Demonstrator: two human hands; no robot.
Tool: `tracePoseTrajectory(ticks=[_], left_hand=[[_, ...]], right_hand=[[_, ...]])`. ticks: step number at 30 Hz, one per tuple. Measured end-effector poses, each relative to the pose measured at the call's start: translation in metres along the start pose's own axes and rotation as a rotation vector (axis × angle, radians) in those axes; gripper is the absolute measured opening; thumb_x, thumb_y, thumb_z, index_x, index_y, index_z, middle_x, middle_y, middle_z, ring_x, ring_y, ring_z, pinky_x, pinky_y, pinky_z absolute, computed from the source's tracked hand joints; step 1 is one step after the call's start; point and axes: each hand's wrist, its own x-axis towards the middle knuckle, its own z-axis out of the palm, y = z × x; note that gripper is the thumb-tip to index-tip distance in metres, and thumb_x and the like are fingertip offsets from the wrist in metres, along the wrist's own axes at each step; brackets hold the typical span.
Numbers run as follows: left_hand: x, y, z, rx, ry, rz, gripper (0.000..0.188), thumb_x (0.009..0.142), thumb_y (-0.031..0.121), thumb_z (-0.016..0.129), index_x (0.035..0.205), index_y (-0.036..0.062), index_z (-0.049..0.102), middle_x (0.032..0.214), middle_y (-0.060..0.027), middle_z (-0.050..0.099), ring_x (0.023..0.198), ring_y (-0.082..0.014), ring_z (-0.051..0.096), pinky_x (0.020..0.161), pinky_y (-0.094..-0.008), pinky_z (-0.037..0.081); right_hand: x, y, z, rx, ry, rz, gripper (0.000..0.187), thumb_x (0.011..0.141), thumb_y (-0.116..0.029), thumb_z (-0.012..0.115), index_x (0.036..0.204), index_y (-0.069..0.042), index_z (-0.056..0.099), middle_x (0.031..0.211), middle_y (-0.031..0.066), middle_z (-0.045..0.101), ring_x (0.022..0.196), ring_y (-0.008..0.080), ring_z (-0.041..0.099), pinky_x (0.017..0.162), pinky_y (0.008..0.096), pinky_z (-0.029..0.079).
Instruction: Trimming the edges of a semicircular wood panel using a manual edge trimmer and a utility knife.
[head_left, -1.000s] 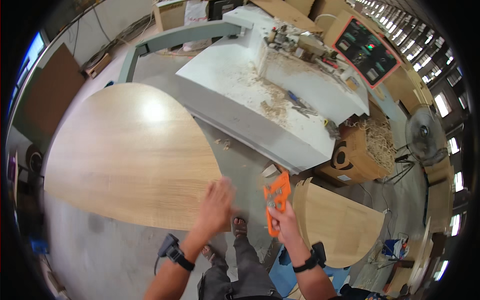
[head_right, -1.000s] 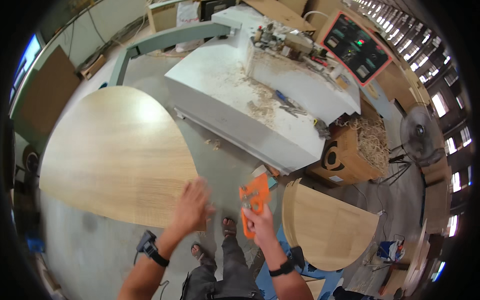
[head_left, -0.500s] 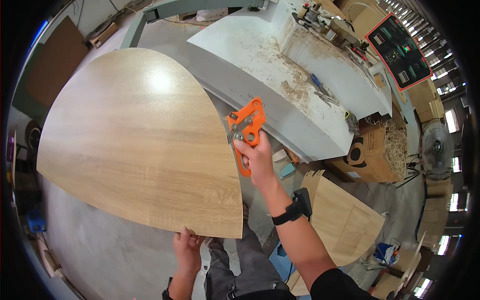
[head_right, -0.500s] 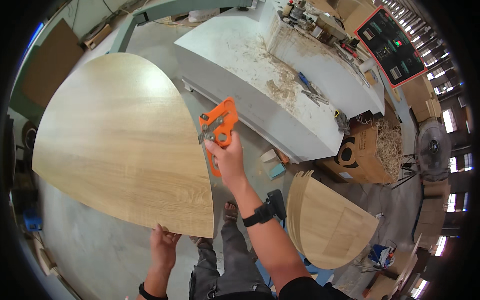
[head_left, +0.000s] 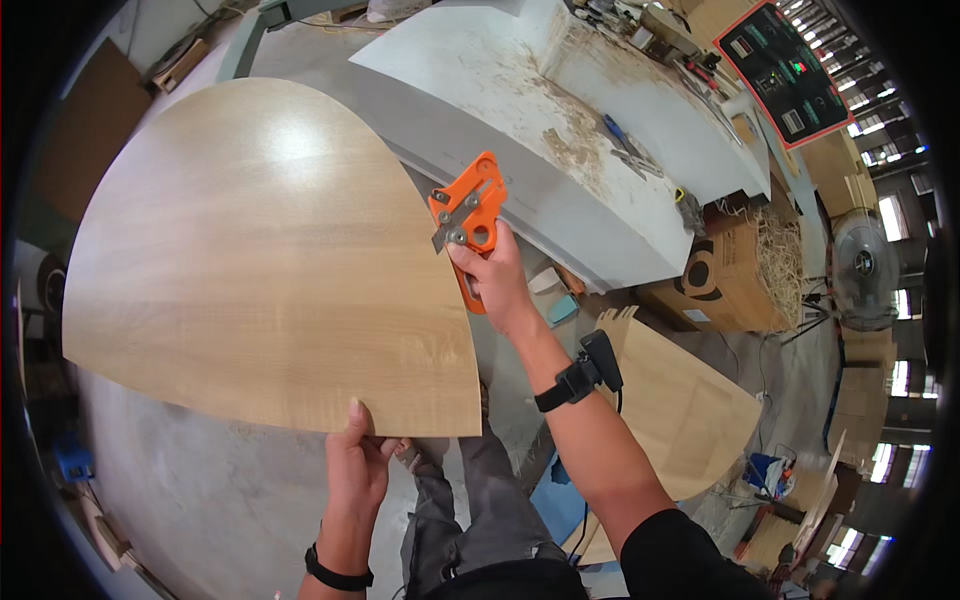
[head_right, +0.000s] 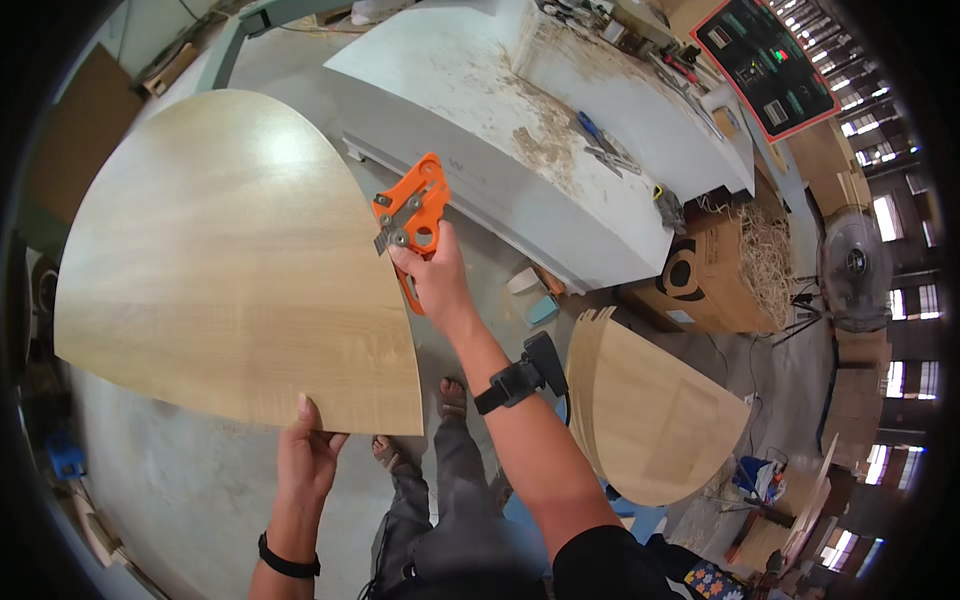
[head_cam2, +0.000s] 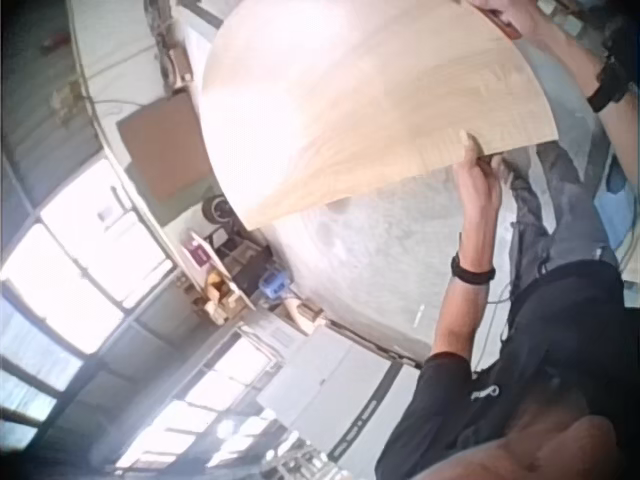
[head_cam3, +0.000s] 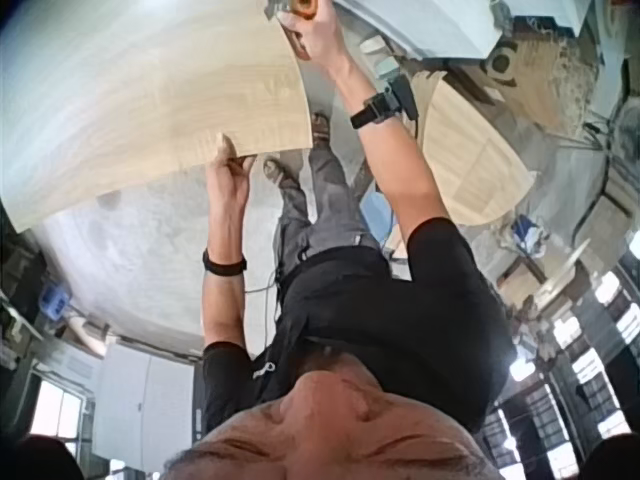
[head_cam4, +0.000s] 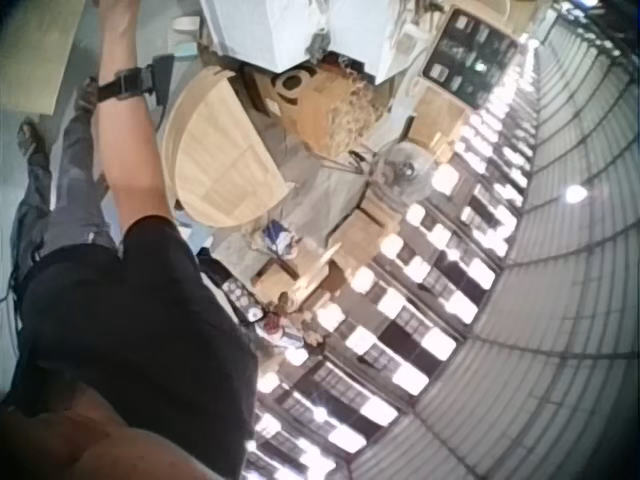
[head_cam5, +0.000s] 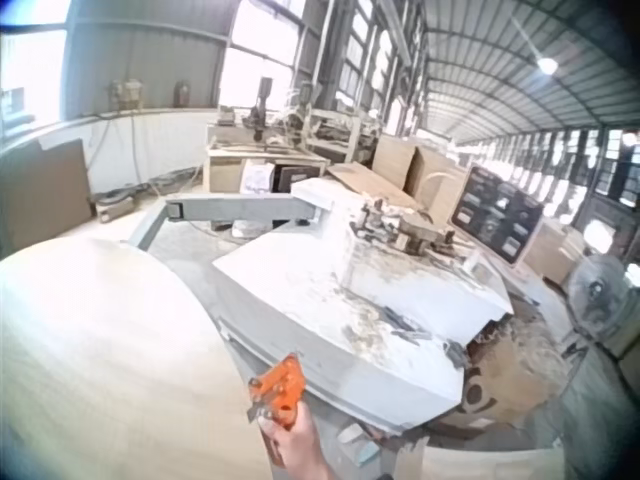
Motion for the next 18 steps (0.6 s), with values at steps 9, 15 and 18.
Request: tracePoseTrajectory(ticks=[9, 15, 18], left_hand=[[0.005, -0.003, 0.014, -0.037, 0.084, 0.005, 0.044, 0.101, 0.032, 0.053, 0.135, 0.004, 0.047, 0.136, -0.0114, 0.054, 0.126, -0.0277, 0.053, 0.107, -0.0462, 0.043], [0.014, -0.001, 0.027, -0.03, 0.11, 0.061, 0.046, 0.102, 0.032, 0.051, 0.136, 0.0015, 0.044, 0.134, -0.0137, 0.055, 0.122, -0.0284, 0.055, 0.105, -0.0458, 0.045], [0.018, -0.001, 0.028, -0.067, 0.101, 0.045, 0.044, 0.1, 0.03, 0.054, 0.136, 0.0038, 0.045, 0.134, -0.0115, 0.055, 0.124, -0.0275, 0.055, 0.109, -0.0463, 0.043]], right_hand=[[-0.061, 0.007, -0.017, 0.035, 0.076, 0.046, 0.035, 0.089, -0.008, 0.066, 0.117, 0.0, 0.046, 0.106, 0.0054, 0.059, 0.094, 0.012, 0.057, 0.085, 0.0282, 0.047], [-0.1, 0.016, -0.026, 0.038, 0.114, 0.05, 0.033, 0.091, -0.007, 0.064, 0.116, 0.001, 0.044, 0.106, 0.0059, 0.059, 0.097, 0.0121, 0.058, 0.086, 0.0285, 0.048], [-0.122, 0.015, -0.024, 0.135, 0.139, 0.042, 0.033, 0.092, -0.005, 0.062, 0.117, 0.001, 0.043, 0.107, 0.0063, 0.059, 0.097, 0.0117, 0.058, 0.086, 0.0282, 0.049]])
